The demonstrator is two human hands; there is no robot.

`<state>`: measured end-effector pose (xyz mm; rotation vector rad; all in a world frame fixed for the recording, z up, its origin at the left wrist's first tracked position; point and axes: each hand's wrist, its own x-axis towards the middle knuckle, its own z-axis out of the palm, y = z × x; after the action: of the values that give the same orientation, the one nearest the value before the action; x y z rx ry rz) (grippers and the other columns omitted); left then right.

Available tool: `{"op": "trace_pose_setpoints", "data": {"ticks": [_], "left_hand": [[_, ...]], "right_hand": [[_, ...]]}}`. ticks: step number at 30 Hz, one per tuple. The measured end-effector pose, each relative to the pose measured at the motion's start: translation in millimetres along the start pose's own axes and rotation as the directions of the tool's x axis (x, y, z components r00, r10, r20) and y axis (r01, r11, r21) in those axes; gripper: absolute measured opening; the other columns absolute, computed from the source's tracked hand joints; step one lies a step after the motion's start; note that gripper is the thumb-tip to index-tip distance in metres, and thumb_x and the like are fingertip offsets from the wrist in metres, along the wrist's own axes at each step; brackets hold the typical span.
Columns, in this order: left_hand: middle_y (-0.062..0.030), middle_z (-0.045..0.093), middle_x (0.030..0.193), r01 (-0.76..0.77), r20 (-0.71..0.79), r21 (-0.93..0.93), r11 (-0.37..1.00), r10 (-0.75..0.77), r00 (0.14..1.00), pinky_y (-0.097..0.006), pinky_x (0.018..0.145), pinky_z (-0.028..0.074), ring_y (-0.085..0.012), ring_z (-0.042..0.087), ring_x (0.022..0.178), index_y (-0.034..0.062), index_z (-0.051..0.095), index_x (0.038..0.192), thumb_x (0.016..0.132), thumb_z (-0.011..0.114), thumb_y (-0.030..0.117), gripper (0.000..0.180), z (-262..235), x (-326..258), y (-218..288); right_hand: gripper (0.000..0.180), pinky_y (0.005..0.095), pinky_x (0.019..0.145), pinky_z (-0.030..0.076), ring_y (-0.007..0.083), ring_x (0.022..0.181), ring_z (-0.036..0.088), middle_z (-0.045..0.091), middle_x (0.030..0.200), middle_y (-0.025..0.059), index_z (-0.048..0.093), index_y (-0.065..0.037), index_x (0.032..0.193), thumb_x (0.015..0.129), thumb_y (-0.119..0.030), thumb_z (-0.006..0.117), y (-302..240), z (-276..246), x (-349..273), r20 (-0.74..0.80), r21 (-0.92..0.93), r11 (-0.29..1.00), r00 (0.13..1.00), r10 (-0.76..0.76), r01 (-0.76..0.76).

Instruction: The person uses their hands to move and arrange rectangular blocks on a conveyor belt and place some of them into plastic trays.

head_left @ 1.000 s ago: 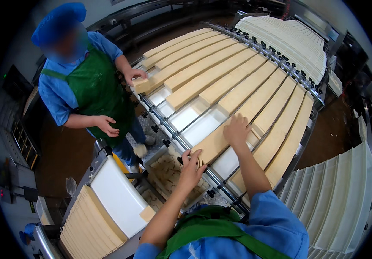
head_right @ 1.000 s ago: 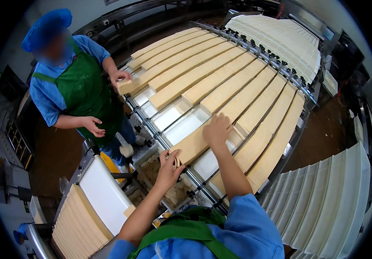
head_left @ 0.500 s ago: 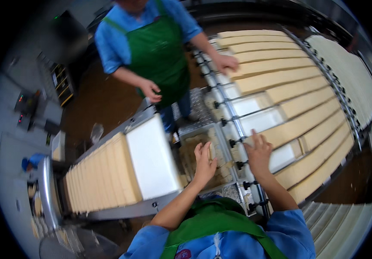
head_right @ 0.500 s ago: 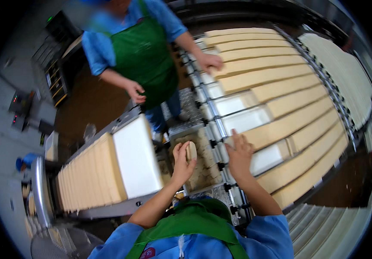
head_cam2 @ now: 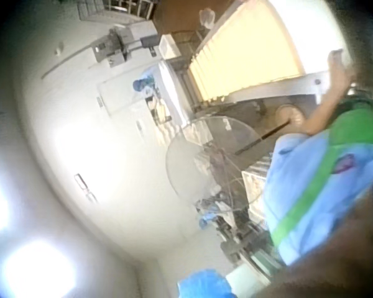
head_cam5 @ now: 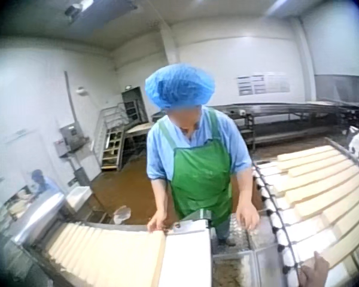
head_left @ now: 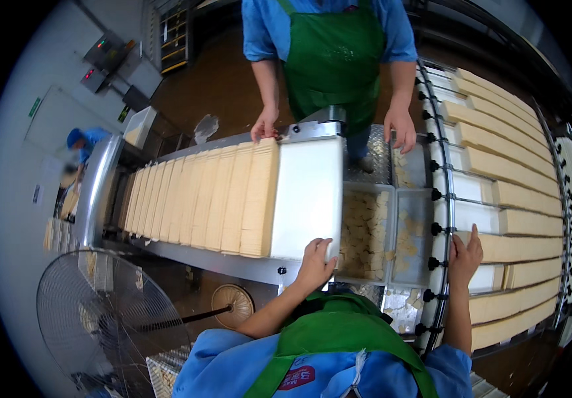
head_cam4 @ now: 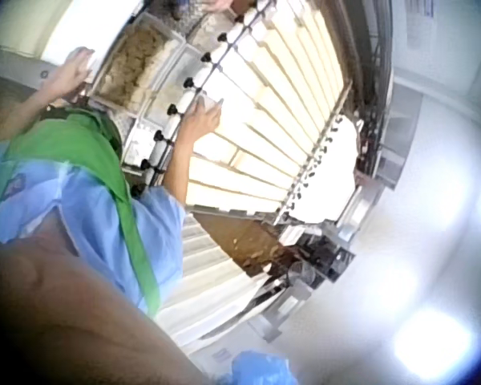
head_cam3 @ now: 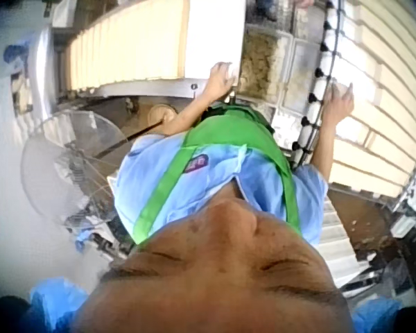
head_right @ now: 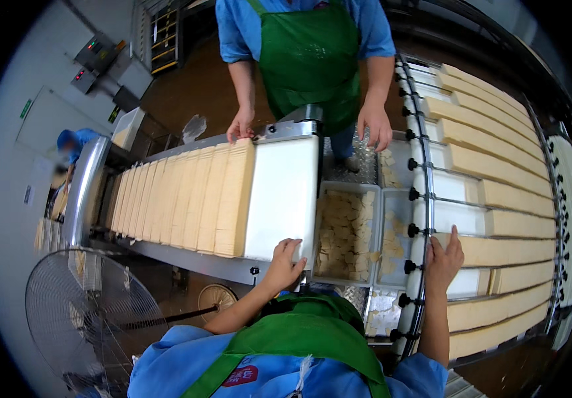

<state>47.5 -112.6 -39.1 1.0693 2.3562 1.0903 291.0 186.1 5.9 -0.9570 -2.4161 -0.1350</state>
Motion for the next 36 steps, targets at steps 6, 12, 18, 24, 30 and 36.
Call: {"op": "trace_pose_setpoints", "data": {"ticks": [6,12,18,24,30,36], "left_hand": [[-0.0226,0.049,0.121,0.050,-0.083,-0.078,0.996,-0.056,0.995,-0.041,0.100,0.039,-0.0384,0.047,0.114,0.0001,0.053,0.121,0.084,0.062,0.014,0.041,-36,-23,-13],[-0.0253,0.050,0.119,0.193,-0.320,0.046,0.980,-0.168,0.932,-0.043,0.098,0.039,-0.0408,0.048,0.112,-0.0016,0.052,0.119,0.082,0.061,0.012,0.041,-88,-43,-59],[-0.0297,0.047,0.120,0.484,-0.529,0.239,0.842,-0.306,0.792,-0.048,0.098,0.037,-0.0452,0.045,0.112,-0.0029,0.046,0.125,0.081,0.062,0.014,0.050,-129,-70,-121],[-0.0323,0.040,0.121,0.478,-0.500,0.044,0.877,-0.395,0.771,-0.045,0.094,0.041,-0.0463,0.044,0.111,-0.0072,0.039,0.130,0.082,0.063,0.014,0.058,-138,-67,-160],[-0.0336,0.033,0.123,0.500,-0.398,-0.112,0.858,-0.500,0.769,-0.043,0.094,0.041,-0.0448,0.045,0.107,-0.0094,0.036,0.131,0.083,0.064,0.015,0.060,-135,-46,-155],[-0.0303,0.033,0.124,0.429,-0.370,-0.100,0.898,-0.434,0.822,-0.043,0.095,0.041,-0.0451,0.045,0.109,-0.0105,0.031,0.132,0.080,0.069,0.015,0.069,-128,-27,-152]], "right_hand": [[0.047,0.0435,0.096,0.038,0.0342,0.120,0.046,0.039,0.144,0.0136,0.057,-0.014,0.123,0.077,-0.012,0.069,-8,6,-6,0.003,-0.145,0.981,0.991,0.133,-0.131],[0.058,0.0406,0.097,0.038,0.0289,0.122,0.046,0.040,0.144,0.0101,0.040,-0.012,0.138,0.086,-0.024,0.062,-11,13,4,0.118,-0.593,0.793,0.959,0.257,-0.139],[0.050,0.0409,0.080,0.051,0.0303,0.106,0.059,0.050,0.135,0.0118,0.047,-0.010,0.130,0.090,-0.039,0.055,-21,20,17,0.138,-0.637,0.743,0.918,0.372,-0.206],[0.057,0.0429,0.073,0.052,0.0369,0.092,0.062,0.054,0.129,0.0125,0.049,-0.007,0.127,0.090,-0.050,0.053,-2,24,1,0.004,-0.516,0.813,0.948,0.319,-0.271],[0.058,0.0511,0.092,0.042,0.0322,0.114,0.054,0.049,0.137,0.0082,0.050,-0.018,0.130,0.089,-0.059,0.047,-17,16,9,-0.012,-0.668,0.578,0.783,0.622,-0.469],[0.049,0.0530,0.101,0.034,0.0345,0.126,0.043,0.047,0.138,0.0113,0.051,-0.017,0.131,0.091,-0.046,0.049,-16,60,-2,-0.084,-0.626,0.653,0.869,0.487,-0.427]]}}
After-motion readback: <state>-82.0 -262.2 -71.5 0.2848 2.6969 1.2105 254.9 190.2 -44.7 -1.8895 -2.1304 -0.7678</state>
